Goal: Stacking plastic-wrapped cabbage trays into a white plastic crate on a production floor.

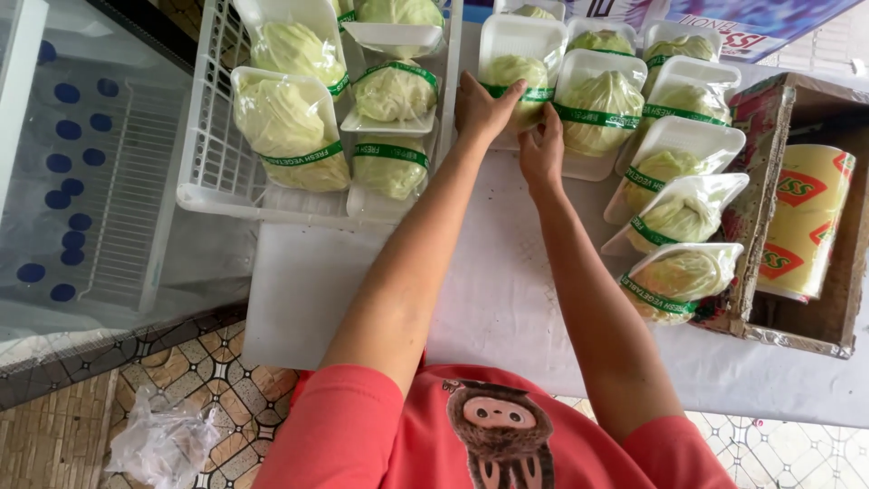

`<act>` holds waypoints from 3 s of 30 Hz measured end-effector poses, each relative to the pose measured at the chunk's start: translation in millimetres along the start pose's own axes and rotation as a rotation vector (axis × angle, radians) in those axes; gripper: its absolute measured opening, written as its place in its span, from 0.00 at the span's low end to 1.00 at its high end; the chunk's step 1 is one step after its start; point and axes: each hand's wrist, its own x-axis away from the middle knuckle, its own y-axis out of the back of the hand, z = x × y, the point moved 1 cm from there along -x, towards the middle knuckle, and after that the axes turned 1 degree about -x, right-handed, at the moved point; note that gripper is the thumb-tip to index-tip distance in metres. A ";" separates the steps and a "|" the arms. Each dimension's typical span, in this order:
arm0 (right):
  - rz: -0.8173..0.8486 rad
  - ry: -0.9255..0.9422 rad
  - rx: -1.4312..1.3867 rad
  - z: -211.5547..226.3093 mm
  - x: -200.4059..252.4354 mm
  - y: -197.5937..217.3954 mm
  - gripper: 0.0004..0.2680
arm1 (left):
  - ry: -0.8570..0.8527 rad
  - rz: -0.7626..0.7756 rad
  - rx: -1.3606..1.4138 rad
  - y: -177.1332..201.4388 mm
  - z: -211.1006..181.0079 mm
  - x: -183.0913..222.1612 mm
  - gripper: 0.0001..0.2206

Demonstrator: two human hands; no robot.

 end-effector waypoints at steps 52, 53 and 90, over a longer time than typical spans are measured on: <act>0.278 0.439 -0.536 246.1 247.1 83.3 0.33 | -0.741 0.394 0.454 235.9 -69.2 316.3 0.34; 0.296 0.435 -0.540 248.9 244.4 74.1 0.33 | -0.733 0.376 0.453 245.5 -67.8 312.5 0.34; 0.648 0.325 -0.021 173.6 161.0 -200.7 0.24 | -0.476 -0.517 0.131 339.3 124.2 115.6 0.17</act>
